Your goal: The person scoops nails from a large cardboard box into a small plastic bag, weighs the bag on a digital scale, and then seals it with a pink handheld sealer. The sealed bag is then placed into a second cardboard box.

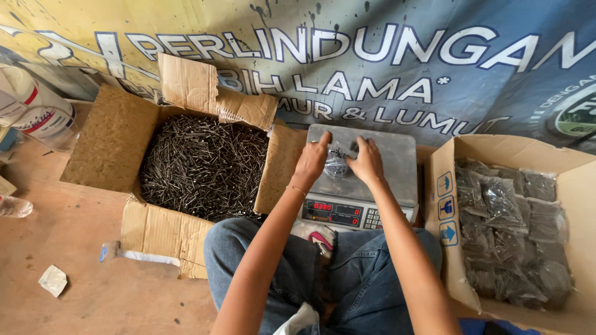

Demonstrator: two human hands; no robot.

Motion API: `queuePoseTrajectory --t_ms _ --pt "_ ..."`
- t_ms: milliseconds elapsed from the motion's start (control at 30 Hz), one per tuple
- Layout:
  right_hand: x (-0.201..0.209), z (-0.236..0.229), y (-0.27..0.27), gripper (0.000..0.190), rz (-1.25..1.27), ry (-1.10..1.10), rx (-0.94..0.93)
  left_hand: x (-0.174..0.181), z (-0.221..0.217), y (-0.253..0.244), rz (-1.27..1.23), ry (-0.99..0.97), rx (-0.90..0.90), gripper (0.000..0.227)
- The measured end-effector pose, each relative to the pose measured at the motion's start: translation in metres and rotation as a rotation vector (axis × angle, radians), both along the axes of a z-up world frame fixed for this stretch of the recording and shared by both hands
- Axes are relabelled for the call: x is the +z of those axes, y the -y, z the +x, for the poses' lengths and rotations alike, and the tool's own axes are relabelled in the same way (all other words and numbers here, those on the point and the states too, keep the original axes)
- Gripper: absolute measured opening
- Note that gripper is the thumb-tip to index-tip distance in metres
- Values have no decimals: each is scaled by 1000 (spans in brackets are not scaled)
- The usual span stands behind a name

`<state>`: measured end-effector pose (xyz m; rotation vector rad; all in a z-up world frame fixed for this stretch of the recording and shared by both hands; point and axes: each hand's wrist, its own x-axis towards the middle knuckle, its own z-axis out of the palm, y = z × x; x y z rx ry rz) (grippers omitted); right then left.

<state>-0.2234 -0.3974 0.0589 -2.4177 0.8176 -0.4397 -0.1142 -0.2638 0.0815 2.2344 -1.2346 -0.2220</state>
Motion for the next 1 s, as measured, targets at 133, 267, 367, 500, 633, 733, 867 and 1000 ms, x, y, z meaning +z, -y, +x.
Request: queuePoseTrajectory --t_ms 133,267,367,500,633,733,867,1000 --pt "2 15 -11 34 -36 42 148 -60 21 21 -87 48 -27 15" --pt "-29 31 9 25 -144 -75 167 -102 35 40 -174 166 40 6" --pt "-35 35 14 25 -138 -103 152 -93 28 45 -124 148 92 15" --pt "-25 30 19 29 -92 -136 115 -95 33 54 33 69 112 19" --pt "-8 24 13 33 -69 -130 128 -98 38 58 41 104 31 20" --pt "6 21 12 37 -68 -103 108 -76 33 56 4 59 26 17" --pt "32 16 5 35 -62 -90 79 -54 28 53 -50 51 44 16" --pt "26 19 8 34 -86 -85 78 -66 34 54 -74 59 21 17"
